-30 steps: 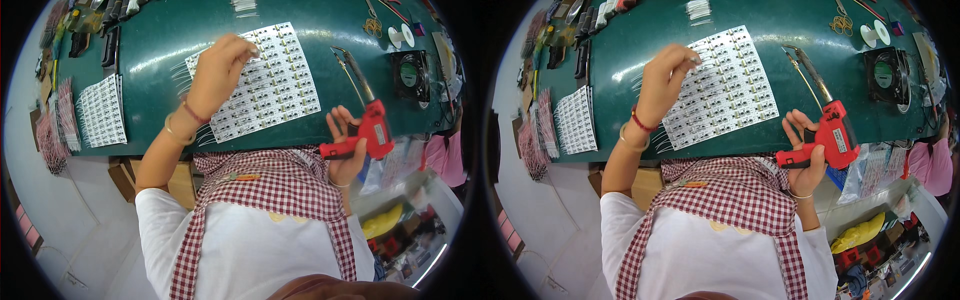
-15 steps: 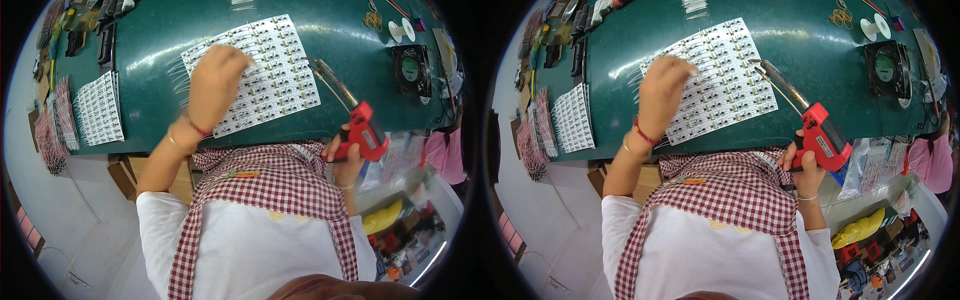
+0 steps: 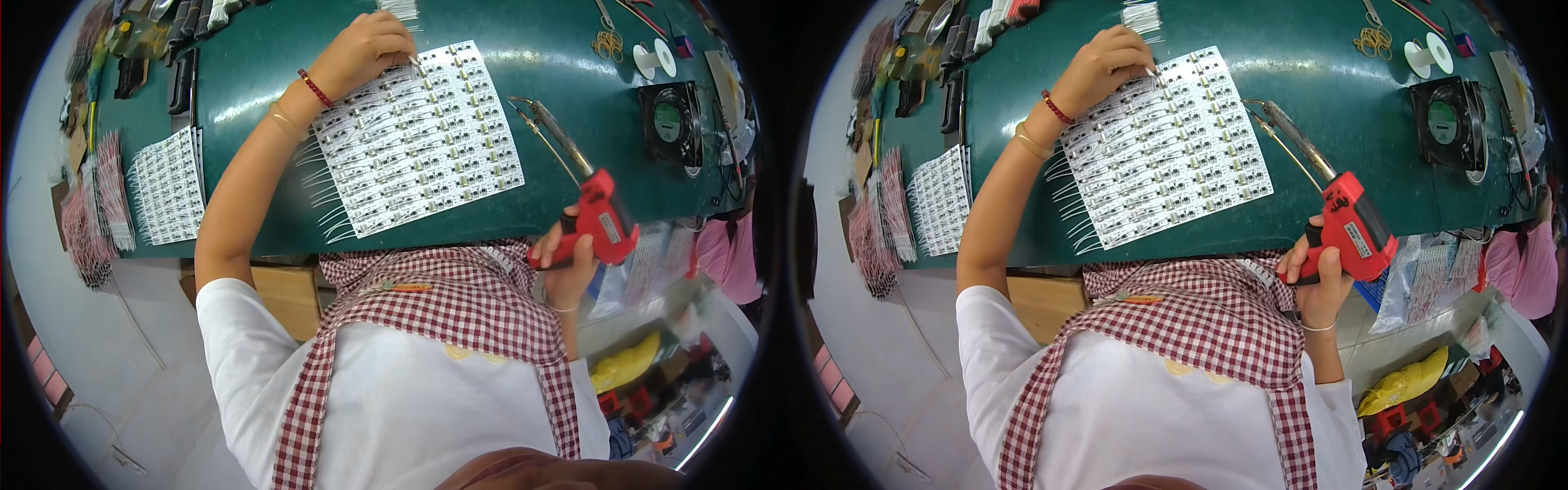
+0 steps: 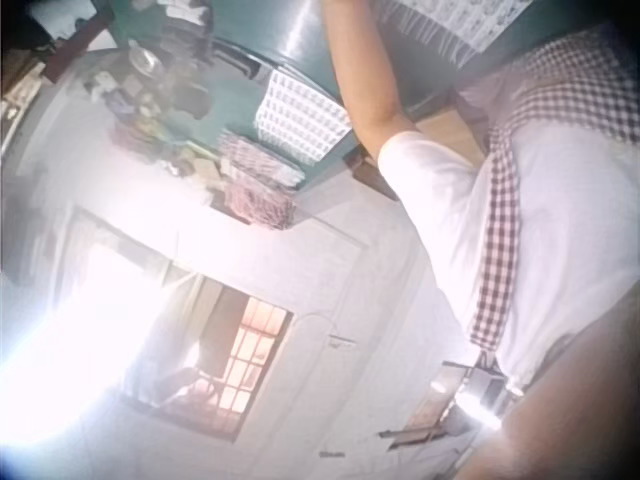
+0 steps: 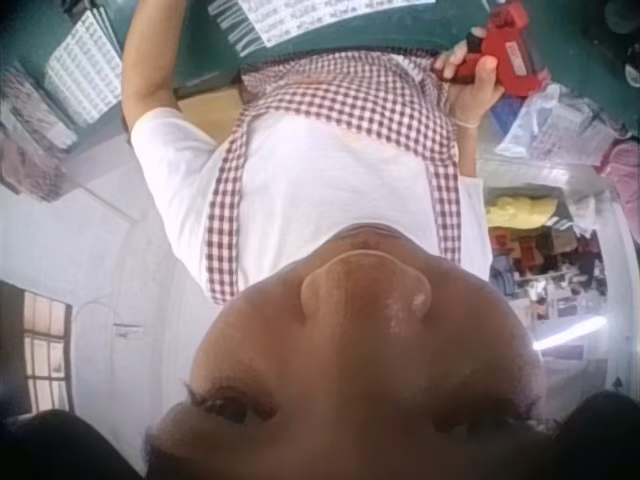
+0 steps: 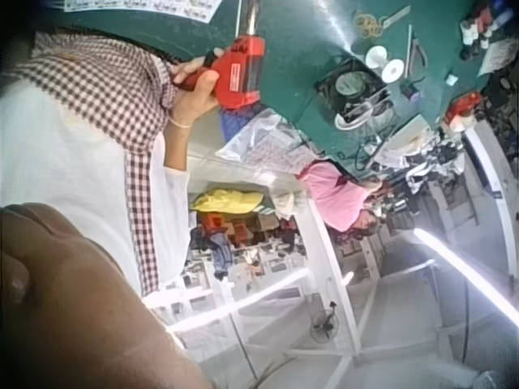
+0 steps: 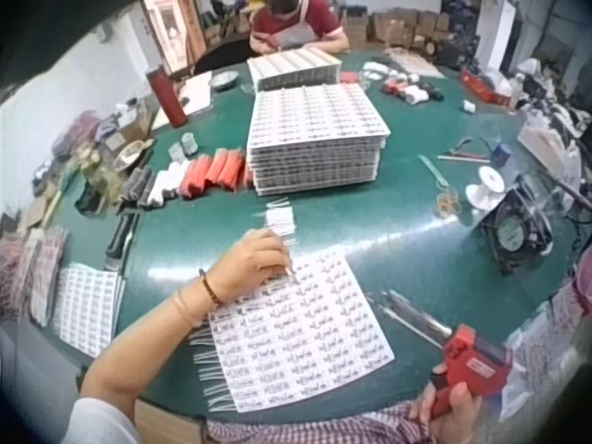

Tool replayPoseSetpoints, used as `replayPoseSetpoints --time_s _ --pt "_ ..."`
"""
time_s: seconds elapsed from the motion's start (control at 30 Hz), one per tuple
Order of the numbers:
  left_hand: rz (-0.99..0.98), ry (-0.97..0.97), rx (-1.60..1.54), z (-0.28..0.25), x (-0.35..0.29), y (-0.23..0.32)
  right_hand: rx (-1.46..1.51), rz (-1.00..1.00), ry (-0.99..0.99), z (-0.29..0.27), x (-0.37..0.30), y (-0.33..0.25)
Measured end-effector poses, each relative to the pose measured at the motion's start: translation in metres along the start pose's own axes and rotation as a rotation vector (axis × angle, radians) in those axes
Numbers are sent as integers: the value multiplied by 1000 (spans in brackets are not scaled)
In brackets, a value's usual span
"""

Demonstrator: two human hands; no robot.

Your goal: The person assembles electronic components onto LED lighting strips by hand, then solders them in place with a soldering iron and solder wire.

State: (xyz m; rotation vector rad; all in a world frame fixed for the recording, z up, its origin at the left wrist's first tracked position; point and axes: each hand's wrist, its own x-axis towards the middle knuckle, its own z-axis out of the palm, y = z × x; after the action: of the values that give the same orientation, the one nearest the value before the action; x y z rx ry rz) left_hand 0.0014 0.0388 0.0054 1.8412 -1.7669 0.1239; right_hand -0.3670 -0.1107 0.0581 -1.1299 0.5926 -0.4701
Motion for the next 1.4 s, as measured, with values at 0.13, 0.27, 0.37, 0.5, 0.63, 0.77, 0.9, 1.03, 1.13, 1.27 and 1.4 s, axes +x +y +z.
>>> replayPoseSetpoints --time_s 0.13,0.27,0.37,0.5,0.63,0.77,0.9,1.03,1.13,1.27,1.4 --pt "-46 8 -93 2 0 4 -19 3 24 -1 2 -3" --pt "-42 -30 -126 0 2 2 -15 3 31 4 4 -4" --pt "-79 -77 -154 0 3 0 -14 -1 17 7 4 -4" --pt "-73 -141 -136 2 5 -2 -39 9 40 9 2 -1" --pt "-105 -163 -133 3 4 2 -34 13 33 11 2 -1" --pt "-130 -162 -74 4 1 9 -40 5 44 14 3 -3" --pt "-110 -31 -43 0 -2 7 -37 -18 38 13 4 -4" --pt "-177 57 37 4 -1 -5 -36 -26 41 13 3 -6" --pt "-170 155 133 12 6 -7 -12 -2 62 15 3 -5" --pt "-242 224 270 10 14 -3 -9 -15 41 12 2 -4" --pt "-258 265 303 3 15 1 7 -20 37 9 3 -4"
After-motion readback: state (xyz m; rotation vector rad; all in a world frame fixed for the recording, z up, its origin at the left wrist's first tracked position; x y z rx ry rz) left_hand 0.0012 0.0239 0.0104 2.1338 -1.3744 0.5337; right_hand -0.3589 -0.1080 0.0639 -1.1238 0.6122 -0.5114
